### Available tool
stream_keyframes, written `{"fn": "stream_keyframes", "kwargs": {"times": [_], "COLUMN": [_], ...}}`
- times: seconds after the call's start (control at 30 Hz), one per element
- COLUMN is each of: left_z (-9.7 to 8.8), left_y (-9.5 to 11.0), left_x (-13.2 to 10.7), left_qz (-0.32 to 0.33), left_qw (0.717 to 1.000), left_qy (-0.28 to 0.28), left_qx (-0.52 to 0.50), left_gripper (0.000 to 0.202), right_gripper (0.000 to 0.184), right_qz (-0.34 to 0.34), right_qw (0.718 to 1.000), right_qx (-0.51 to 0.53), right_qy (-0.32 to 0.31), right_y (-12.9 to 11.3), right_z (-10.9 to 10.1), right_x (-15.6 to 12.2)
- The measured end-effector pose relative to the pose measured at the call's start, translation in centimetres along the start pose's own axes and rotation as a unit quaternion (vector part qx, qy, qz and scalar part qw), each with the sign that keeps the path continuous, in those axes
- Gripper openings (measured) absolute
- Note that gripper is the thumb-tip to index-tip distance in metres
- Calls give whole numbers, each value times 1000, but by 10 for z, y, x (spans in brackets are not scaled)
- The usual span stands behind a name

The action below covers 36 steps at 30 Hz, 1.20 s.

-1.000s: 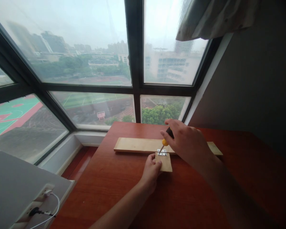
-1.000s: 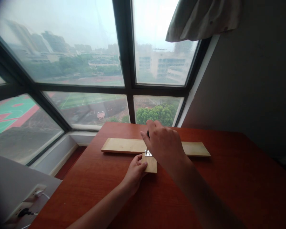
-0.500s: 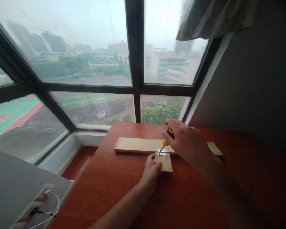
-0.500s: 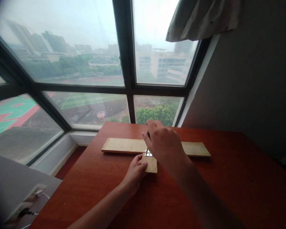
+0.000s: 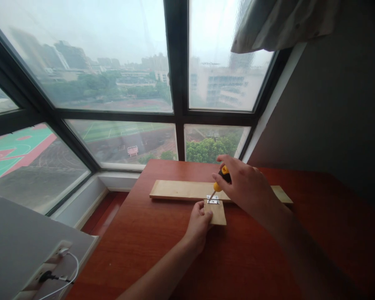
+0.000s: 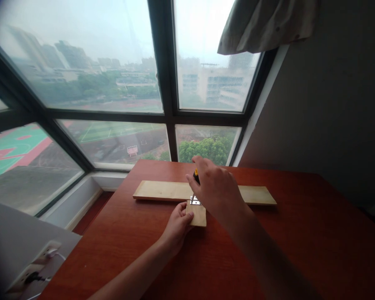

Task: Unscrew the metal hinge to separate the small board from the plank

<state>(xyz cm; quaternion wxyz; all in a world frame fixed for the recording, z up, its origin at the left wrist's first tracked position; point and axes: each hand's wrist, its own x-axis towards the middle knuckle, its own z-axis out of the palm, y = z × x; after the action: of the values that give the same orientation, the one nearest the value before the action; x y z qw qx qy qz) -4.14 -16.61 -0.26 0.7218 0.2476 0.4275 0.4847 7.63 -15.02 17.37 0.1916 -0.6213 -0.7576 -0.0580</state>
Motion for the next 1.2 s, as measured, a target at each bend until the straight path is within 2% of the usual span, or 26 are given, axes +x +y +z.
{"fn": "stream_keyframes", "kwargs": {"times": [0.2, 0.37, 0.53, 0.63, 0.7, 0.73, 0.77, 0.87, 1.0, 1.1, 1.2], "left_z": [1, 2, 2, 2, 2, 2, 2, 2, 1, 2, 5], "left_y": [1, 2, 2, 2, 2, 2, 2, 2, 1, 1, 2], "left_x": [-1, -2, -1, -1, -1, -2, -2, -2, -1, -1, -3], "left_qz": [-2, -6, -7, -4, -1, 0, 0, 2, 2, 0, 0], "left_qw": [1000, 1000, 1000, 1000, 1000, 1000, 1000, 1000, 1000, 1000, 1000], "left_qy": [4, 6, 7, 7, 8, 7, 7, 3, -9, -8, 7], "left_qx": [-5, 6, 10, 7, 6, 5, 4, -7, -22, -21, -10], "left_gripper": [39, 38, 37, 38, 38, 39, 39, 43, 48, 53, 54], "right_gripper": [38, 40, 31, 31, 36, 36, 33, 16, 38, 41, 36], "right_qz": [-15, 12, 36, 13, -15, -24, -31, -25, 4, 8, -1], "right_qw": [998, 993, 980, 960, 949, 953, 963, 987, 982, 977, 972], "right_qx": [59, 111, 180, 276, 314, 299, 268, 87, 8, -27, -45], "right_qy": [23, 40, 78, 51, 36, 38, 15, -133, -188, -212, -230], "right_y": [9, 14, 22, 28, 30, 30, 30, 25, 16, 10, 6], "right_z": [5, -2, -19, -17, -7, 2, 13, 52, 97, 114, 119], "right_x": [0, -1, -4, -6, -5, -4, -3, -1, -5, -11, -14]}}
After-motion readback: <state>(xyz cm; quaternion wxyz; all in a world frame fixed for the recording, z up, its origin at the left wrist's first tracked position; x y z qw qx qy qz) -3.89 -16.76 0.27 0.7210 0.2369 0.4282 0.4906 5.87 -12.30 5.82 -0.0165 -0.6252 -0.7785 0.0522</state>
